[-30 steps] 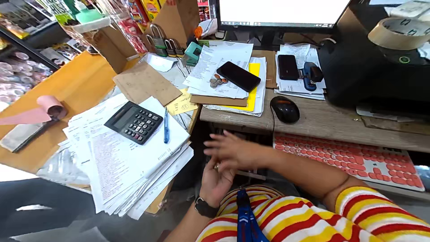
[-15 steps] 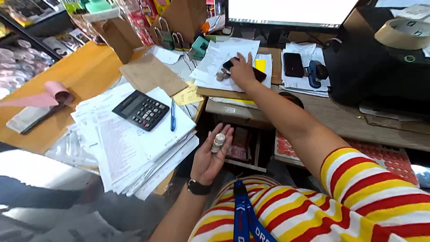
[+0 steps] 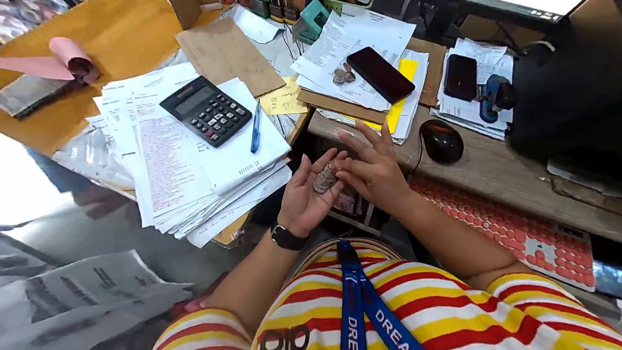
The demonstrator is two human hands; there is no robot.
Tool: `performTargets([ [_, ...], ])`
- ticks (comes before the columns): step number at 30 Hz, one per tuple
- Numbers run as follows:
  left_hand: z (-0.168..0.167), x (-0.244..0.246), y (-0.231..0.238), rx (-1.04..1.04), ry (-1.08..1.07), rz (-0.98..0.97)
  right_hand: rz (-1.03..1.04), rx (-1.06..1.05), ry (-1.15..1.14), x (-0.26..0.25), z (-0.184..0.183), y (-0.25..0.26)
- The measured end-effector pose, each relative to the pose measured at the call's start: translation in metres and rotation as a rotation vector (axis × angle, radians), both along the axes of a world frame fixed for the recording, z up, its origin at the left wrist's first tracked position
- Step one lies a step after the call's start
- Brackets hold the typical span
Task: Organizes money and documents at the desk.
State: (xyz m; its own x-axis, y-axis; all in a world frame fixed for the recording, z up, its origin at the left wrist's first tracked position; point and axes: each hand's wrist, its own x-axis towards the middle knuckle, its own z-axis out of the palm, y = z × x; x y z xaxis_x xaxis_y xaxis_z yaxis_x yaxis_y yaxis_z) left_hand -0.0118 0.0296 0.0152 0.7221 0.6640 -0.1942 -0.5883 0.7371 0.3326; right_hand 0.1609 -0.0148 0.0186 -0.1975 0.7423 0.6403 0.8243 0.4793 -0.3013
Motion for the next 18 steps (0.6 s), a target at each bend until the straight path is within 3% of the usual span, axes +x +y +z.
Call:
performTargets([
  [7, 0.0061, 0.0039, -0.0072, 0.022, -0.019, -0.029, -0.097, -0.117, 0.168, 0.0003, -0.0032, -0.004],
  [18, 0.0059, 0.0042, -0.0087, 0.014, -0.024, -0.023, -0.07, -0.159, 0.219, -0.0045, -0.0022, -0.0097],
])
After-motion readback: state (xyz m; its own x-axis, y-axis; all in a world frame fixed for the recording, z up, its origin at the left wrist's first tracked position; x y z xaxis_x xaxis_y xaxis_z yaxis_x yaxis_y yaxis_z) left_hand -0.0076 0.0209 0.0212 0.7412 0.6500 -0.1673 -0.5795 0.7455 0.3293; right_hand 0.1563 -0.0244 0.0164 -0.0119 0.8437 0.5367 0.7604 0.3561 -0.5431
